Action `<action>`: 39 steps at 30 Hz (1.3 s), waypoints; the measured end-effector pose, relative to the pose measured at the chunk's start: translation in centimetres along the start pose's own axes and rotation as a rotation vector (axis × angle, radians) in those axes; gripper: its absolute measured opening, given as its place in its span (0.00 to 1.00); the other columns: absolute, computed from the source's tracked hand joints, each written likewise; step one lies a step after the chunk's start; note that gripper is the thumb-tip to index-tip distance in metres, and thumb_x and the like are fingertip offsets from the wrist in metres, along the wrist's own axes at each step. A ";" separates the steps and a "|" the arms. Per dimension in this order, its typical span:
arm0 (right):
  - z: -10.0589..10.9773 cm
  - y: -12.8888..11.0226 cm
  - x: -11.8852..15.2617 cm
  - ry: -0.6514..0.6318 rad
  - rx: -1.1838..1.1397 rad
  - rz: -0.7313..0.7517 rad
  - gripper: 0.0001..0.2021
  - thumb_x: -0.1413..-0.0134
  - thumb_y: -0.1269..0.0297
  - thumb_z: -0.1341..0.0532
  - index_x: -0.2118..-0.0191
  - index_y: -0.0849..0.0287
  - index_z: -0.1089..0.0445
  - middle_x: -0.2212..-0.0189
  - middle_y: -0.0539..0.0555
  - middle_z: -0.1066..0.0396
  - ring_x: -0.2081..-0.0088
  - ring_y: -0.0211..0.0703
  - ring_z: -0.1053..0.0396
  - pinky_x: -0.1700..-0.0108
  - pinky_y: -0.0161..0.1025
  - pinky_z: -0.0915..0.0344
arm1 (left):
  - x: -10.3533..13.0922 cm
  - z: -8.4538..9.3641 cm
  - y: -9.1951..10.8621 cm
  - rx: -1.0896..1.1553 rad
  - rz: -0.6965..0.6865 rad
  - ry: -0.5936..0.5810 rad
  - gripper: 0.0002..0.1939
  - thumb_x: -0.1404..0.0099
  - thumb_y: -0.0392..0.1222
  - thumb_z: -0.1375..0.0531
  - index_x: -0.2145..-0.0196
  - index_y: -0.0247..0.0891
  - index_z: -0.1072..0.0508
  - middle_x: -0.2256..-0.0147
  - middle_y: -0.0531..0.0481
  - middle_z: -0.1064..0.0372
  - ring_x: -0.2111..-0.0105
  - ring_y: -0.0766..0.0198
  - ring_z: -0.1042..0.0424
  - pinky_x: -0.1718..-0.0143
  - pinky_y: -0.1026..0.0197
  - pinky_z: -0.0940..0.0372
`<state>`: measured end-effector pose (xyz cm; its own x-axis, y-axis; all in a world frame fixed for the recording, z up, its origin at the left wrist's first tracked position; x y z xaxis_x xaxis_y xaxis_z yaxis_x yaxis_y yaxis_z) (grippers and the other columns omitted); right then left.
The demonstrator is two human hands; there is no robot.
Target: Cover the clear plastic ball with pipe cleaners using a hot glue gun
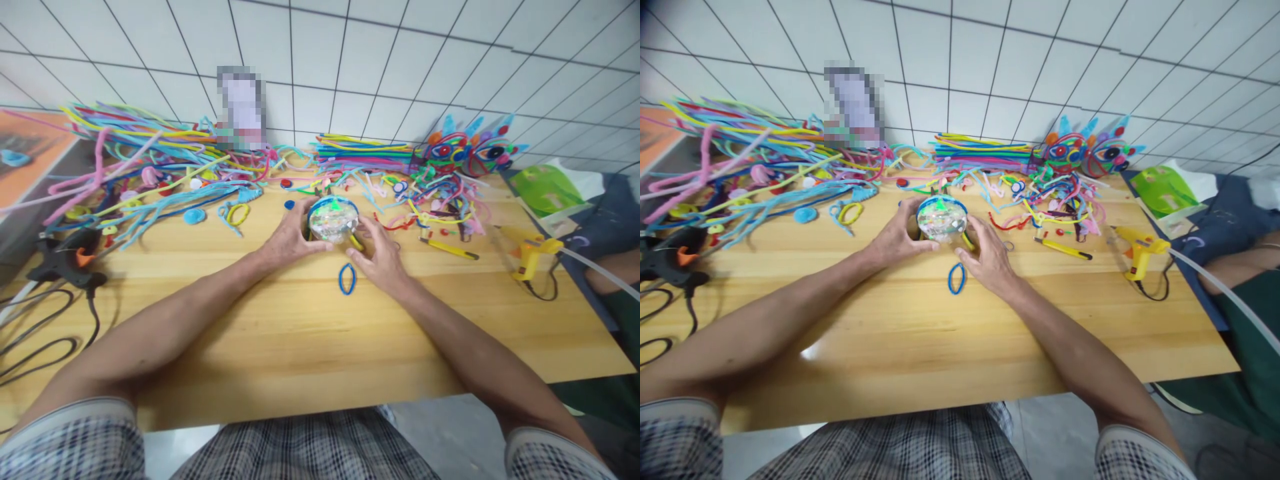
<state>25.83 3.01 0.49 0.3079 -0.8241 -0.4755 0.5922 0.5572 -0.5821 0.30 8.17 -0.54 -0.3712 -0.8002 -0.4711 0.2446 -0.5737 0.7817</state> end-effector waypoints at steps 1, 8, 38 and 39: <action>0.0 -0.1 0.0 -0.009 -0.005 -0.006 0.37 0.33 0.58 0.31 0.22 0.51 0.38 0.29 0.65 0.26 0.30 0.65 0.25 0.29 0.68 0.24 | 0.0 0.1 0.2 -0.010 0.003 0.001 0.58 0.42 0.72 0.20 0.25 0.45 0.38 0.28 0.31 0.32 0.27 0.35 0.29 0.23 0.33 0.34; 0.8 -0.8 0.1 0.008 -0.114 0.021 0.41 0.29 0.51 0.32 0.18 0.47 0.45 0.23 0.64 0.32 0.27 0.66 0.27 0.28 0.69 0.26 | 0.1 0.2 1.7 -0.004 -0.024 0.030 0.54 0.35 0.67 0.24 0.22 0.48 0.43 0.24 0.35 0.39 0.23 0.39 0.35 0.20 0.36 0.38; 0.6 0.2 1.1 0.074 -0.164 -0.042 0.44 0.33 0.43 0.29 0.21 0.52 0.43 0.31 0.70 0.27 0.37 0.66 0.21 0.34 0.67 0.21 | 1.4 -0.3 2.0 -0.158 -0.128 0.047 0.49 0.29 0.52 0.24 0.21 0.48 0.44 0.26 0.33 0.36 0.34 0.43 0.22 0.32 0.38 0.23; 0.6 0.3 1.1 0.069 -0.170 -0.053 0.44 0.34 0.42 0.28 0.21 0.53 0.43 0.32 0.70 0.26 0.39 0.65 0.19 0.36 0.66 0.21 | 1.4 -0.3 1.9 -0.128 -0.107 0.036 0.46 0.27 0.52 0.27 0.22 0.48 0.44 0.26 0.33 0.36 0.36 0.45 0.20 0.32 0.38 0.24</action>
<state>26.78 2.21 0.19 0.2242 -0.8469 -0.4822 0.4705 0.5273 -0.7075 0.48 5.88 0.14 -0.3693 -0.7381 -0.5647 0.3188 -0.6714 0.6690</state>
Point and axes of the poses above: each hand's wrist, its own x-axis away from the middle knuckle, its own z-axis out of the back of the hand, y = z × x, the point moved 4 cm from there along -x, towards the middle knuckle
